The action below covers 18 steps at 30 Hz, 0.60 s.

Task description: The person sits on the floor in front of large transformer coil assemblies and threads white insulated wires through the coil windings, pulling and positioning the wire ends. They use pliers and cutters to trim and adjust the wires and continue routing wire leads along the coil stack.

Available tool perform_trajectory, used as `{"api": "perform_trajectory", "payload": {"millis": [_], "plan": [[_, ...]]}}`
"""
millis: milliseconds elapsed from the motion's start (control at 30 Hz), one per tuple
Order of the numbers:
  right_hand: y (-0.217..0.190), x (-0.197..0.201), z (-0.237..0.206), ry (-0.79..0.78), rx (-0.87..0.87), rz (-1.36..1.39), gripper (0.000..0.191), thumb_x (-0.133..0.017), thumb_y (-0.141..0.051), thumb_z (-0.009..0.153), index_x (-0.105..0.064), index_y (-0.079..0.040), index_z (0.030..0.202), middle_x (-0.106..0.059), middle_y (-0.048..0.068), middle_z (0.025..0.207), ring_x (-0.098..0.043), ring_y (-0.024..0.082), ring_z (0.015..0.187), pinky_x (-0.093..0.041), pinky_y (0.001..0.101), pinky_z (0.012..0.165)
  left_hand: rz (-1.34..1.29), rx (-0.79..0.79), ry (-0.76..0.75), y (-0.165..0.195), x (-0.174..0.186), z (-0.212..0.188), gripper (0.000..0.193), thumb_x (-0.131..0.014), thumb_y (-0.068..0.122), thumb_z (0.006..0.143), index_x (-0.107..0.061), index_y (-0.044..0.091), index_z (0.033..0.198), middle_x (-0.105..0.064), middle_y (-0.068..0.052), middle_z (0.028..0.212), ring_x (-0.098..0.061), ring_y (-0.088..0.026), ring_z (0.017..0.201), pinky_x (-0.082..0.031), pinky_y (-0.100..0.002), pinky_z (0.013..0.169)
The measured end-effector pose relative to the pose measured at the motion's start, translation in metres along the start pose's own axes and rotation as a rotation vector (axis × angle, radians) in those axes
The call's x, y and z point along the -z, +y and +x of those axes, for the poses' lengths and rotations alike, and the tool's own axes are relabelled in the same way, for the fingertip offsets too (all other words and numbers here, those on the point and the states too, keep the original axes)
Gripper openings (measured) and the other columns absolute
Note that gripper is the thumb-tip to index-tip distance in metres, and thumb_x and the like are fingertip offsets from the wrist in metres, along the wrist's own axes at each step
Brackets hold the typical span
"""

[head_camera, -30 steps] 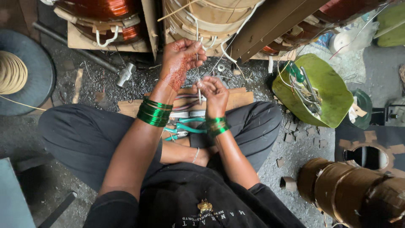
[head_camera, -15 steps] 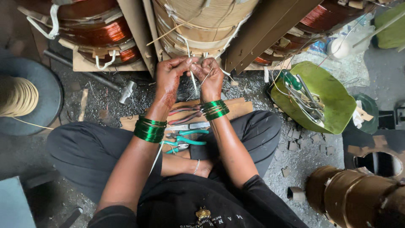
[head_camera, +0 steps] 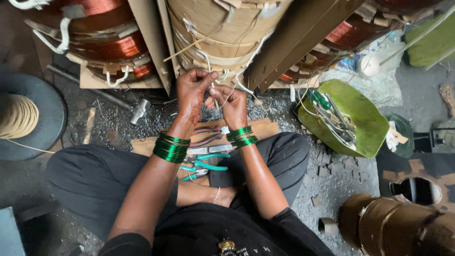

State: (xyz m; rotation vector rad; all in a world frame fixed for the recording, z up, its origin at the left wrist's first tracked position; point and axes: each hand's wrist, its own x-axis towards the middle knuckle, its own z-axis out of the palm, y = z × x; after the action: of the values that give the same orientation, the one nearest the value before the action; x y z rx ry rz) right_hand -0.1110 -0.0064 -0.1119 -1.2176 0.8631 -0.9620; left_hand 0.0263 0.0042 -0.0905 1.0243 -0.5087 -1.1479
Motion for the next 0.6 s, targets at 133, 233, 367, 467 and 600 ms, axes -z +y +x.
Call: {"api": "perform_trajectory", "payload": {"millis": [133,233,367,467,600], "plan": [[-0.003,-0.009,0.005,-0.063,0.081,0.039,0.026,-0.059,-0.018,0.106,-0.071,0.005,0.108,-0.071,0.007,0.077,-0.064,0.011,0.068,-0.054,0.0262,0.066,-0.021,0.105,-0.011,0.017,-0.009,-0.006,0.018,-0.076,0.015,0.09,-0.066,0.0,0.091,-0.062,-0.006,0.067,-0.049,-0.011,0.043,-0.039,-0.029,0.037],[-0.004,-0.012,0.007,-0.08,0.105,0.073,0.03,-0.058,-0.02,0.111,-0.07,0.006,0.103,-0.068,0.007,0.077,-0.062,0.012,0.069,-0.051,0.0264,0.067,0.002,0.089,-0.142,0.022,-0.002,-0.012,0.021,-0.068,0.018,0.096,-0.072,0.0,0.107,-0.074,-0.004,0.087,-0.054,-0.006,0.052,-0.044,-0.024,0.046],[-0.005,-0.005,0.006,-0.091,0.016,0.082,0.03,-0.058,-0.018,0.11,-0.072,0.007,0.101,-0.073,0.009,0.08,-0.065,0.012,0.069,-0.054,0.0261,0.067,-0.127,0.154,-0.189,0.007,0.013,-0.008,0.025,-0.07,0.014,0.095,-0.074,-0.005,0.11,-0.075,-0.008,0.087,-0.055,-0.007,0.053,-0.046,-0.025,0.047],[-0.004,0.004,0.0,-0.008,-0.05,-0.106,0.018,-0.066,-0.009,0.099,-0.07,0.006,0.106,-0.075,0.011,0.084,-0.073,0.014,0.073,-0.059,0.026,0.068,-0.007,-0.003,-0.046,-0.014,0.01,0.005,0.02,-0.075,0.006,0.093,-0.073,-0.007,0.109,-0.077,-0.01,0.095,-0.071,-0.009,0.08,-0.057,-0.023,0.075],[-0.004,0.012,-0.01,-0.046,-0.052,0.059,0.02,-0.069,-0.002,0.093,-0.068,0.008,0.11,-0.075,0.014,0.092,-0.075,0.017,0.08,-0.062,0.029,0.072,-0.064,-0.223,0.069,-0.029,-0.008,0.016,0.021,-0.084,-0.001,0.091,-0.067,-0.008,0.103,-0.071,-0.011,0.095,-0.065,-0.014,0.082,-0.054,-0.028,0.076]]}}
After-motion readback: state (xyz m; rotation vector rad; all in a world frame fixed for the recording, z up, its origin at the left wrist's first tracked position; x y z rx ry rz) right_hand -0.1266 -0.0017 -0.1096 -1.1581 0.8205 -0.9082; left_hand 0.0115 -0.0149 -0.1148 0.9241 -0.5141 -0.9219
